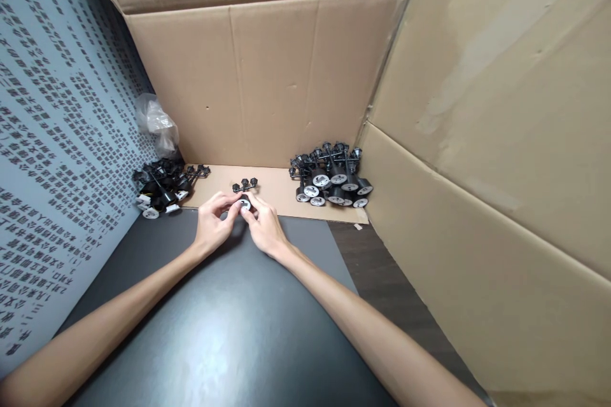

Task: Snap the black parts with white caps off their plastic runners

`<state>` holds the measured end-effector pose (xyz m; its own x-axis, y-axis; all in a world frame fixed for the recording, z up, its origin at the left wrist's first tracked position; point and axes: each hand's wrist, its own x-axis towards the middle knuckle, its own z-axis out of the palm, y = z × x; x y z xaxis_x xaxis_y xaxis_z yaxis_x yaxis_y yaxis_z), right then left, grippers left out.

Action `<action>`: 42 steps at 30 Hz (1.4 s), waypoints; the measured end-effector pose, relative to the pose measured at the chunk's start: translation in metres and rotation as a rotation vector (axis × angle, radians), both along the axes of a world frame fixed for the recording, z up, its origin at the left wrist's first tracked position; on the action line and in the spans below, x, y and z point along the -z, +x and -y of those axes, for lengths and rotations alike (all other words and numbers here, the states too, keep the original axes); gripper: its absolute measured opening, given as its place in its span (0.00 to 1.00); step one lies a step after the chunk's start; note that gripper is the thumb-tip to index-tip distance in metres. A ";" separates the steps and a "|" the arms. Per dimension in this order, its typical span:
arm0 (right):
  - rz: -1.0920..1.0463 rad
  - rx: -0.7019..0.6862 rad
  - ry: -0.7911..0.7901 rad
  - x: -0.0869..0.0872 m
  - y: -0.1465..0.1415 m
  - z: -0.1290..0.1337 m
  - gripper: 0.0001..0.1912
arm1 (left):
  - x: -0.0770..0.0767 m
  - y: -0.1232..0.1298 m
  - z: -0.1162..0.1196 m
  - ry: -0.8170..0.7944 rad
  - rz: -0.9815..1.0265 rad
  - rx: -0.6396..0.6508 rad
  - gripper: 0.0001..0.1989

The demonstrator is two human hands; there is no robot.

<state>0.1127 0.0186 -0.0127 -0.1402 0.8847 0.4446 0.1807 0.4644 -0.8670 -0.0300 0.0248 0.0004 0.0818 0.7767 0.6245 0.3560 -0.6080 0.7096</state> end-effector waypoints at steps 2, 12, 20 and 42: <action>-0.021 -0.024 -0.012 0.002 -0.001 -0.001 0.24 | -0.001 0.000 0.000 -0.010 0.007 0.004 0.10; -0.056 -0.033 -0.061 0.009 -0.004 -0.006 0.22 | 0.000 0.000 -0.002 -0.039 0.017 0.018 0.10; -0.029 -0.045 -0.065 0.011 -0.004 -0.007 0.24 | 0.000 -0.002 -0.002 -0.060 0.016 0.040 0.10; 0.104 -0.069 -0.078 0.007 -0.010 -0.011 0.16 | -0.021 0.015 0.009 0.233 -0.038 -0.087 0.13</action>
